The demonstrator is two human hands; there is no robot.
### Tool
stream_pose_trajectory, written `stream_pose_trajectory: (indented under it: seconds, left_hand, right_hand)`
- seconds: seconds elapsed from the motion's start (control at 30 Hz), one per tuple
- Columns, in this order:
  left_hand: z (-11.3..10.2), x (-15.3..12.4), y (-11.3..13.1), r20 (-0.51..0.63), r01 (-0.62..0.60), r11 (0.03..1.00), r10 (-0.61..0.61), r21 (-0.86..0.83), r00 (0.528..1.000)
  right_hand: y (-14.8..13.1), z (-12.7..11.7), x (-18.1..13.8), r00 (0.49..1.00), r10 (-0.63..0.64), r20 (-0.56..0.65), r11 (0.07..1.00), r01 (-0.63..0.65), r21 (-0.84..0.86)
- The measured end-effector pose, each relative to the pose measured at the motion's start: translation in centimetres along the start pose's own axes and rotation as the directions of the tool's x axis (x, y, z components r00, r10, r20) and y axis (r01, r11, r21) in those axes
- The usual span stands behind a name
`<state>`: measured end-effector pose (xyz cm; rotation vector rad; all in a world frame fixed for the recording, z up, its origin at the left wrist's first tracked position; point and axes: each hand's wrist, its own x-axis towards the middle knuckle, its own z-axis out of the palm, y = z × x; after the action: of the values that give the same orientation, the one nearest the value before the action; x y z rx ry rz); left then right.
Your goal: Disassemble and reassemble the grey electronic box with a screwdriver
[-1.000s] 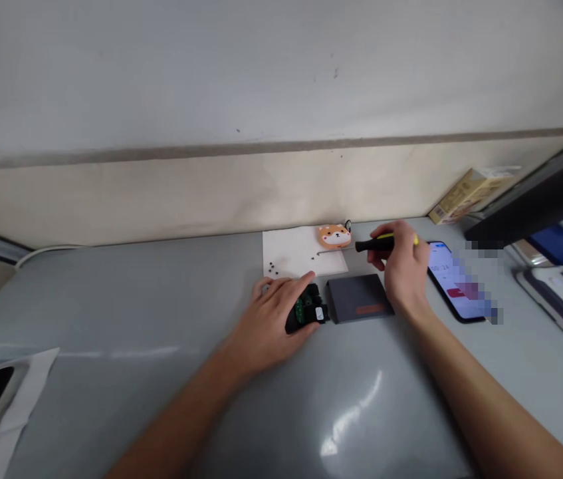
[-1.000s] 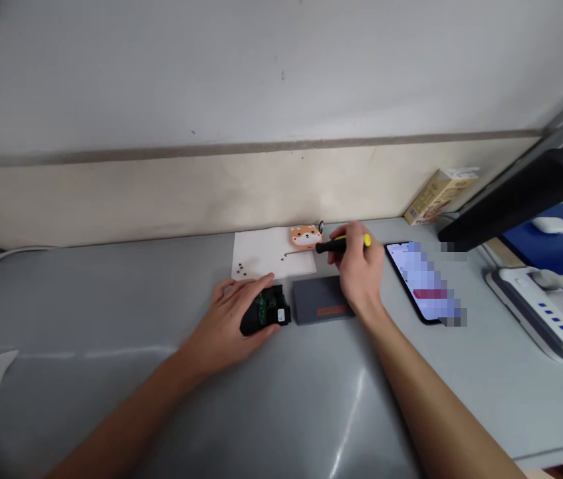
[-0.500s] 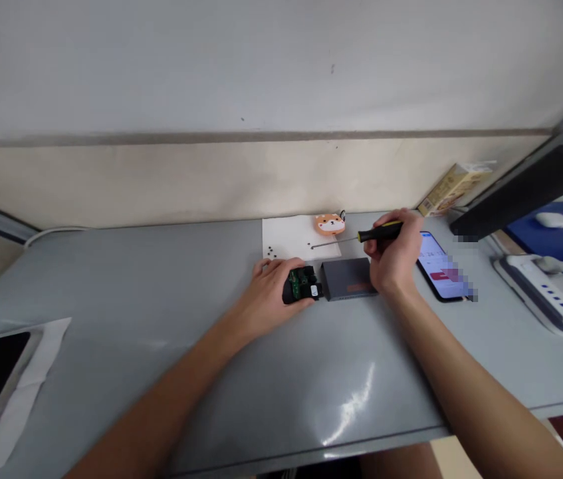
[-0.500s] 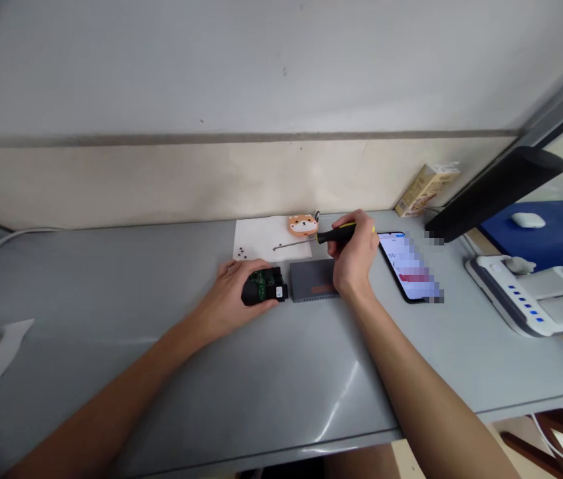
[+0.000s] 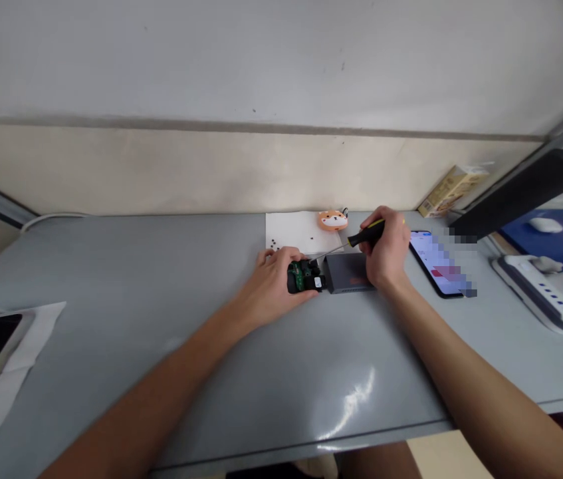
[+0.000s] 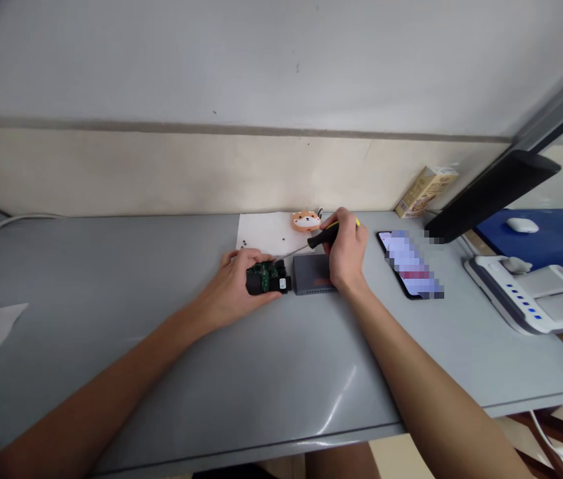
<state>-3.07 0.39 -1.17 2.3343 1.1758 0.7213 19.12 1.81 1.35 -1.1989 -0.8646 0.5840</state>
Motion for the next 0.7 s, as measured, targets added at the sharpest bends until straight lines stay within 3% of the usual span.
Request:
stream_pose_trajectory:
  seconds: [0.2, 0.47, 0.7]
  left_hand:
    - [-0.52, 0.13, -0.05, -0.1, -0.162, 0.985, 0.167, 0.061, 0.981]
    - [-0.42, 0.25, -0.33, -0.212, -0.175, 0.983, 0.184, 0.063, 0.96]
    - [-0.51, 0.2, 0.07, -0.236, -0.142, 0.985, 0.161, 0.096, 0.958]
  right_hand:
    - [-0.35, 0.24, -0.58, 0.999, -0.02, 0.03, 0.999, 0.021, -0.033]
    - [-0.32, 0.28, -0.64, 0.998, -0.01, 0.056, 1.0, 0.009, 0.012]
    - [-0.11, 0.43, -0.69, 0.998, 0.016, 0.062, 0.999, -0.018, 0.027]
